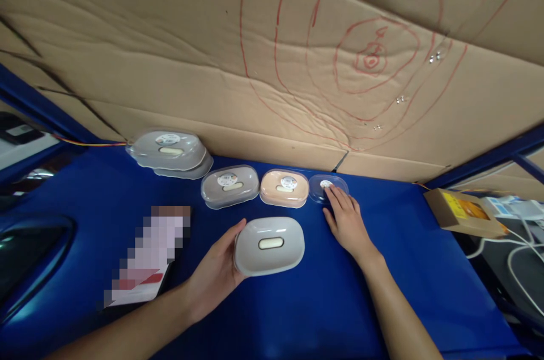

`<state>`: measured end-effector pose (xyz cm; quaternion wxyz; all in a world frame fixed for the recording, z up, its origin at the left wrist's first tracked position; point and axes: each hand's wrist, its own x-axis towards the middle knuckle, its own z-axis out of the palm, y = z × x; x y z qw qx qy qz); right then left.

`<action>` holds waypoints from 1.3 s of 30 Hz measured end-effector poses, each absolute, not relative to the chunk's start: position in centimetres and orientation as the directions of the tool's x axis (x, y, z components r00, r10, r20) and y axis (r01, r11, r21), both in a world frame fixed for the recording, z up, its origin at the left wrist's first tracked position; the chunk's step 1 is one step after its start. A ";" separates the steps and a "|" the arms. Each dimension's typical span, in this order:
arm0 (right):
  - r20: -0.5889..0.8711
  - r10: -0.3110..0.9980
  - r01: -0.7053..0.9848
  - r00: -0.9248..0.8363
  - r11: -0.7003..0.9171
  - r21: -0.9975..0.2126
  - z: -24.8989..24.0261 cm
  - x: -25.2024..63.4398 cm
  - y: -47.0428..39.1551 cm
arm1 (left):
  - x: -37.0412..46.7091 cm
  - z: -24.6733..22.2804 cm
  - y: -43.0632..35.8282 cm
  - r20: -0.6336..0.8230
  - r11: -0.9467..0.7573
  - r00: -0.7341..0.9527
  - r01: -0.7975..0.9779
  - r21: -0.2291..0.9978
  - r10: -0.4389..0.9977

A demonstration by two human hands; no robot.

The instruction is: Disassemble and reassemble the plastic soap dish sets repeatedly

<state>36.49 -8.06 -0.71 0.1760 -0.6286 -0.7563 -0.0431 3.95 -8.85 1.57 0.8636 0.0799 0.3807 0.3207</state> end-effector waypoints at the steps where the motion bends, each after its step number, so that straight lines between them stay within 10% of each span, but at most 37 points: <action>1: 0.309 0.941 0.968 -0.141 0.196 -0.154 -1.1 36.7 -8.2 | 3.9 1.6 -8.8 -0.609 0.780 0.499 -0.493 0.385 0.616; 14: 0.326 0.942 0.934 -0.077 0.183 -0.308 0.8 36.5 -10.0 | 3.7 1.8 -8.6 -0.607 0.802 0.524 -0.415 0.430 0.597; 23: 0.288 0.826 0.745 -0.484 0.562 -0.359 2.4 30.0 -13.7 | 3.9 1.4 -9.1 -0.547 0.809 0.604 -0.345 0.476 0.580; 39: 0.370 0.681 0.683 -0.632 0.715 -0.149 1.6 28.2 -14.3 | 4.1 1.3 -9.8 -0.421 0.733 0.655 -0.315 0.603 0.627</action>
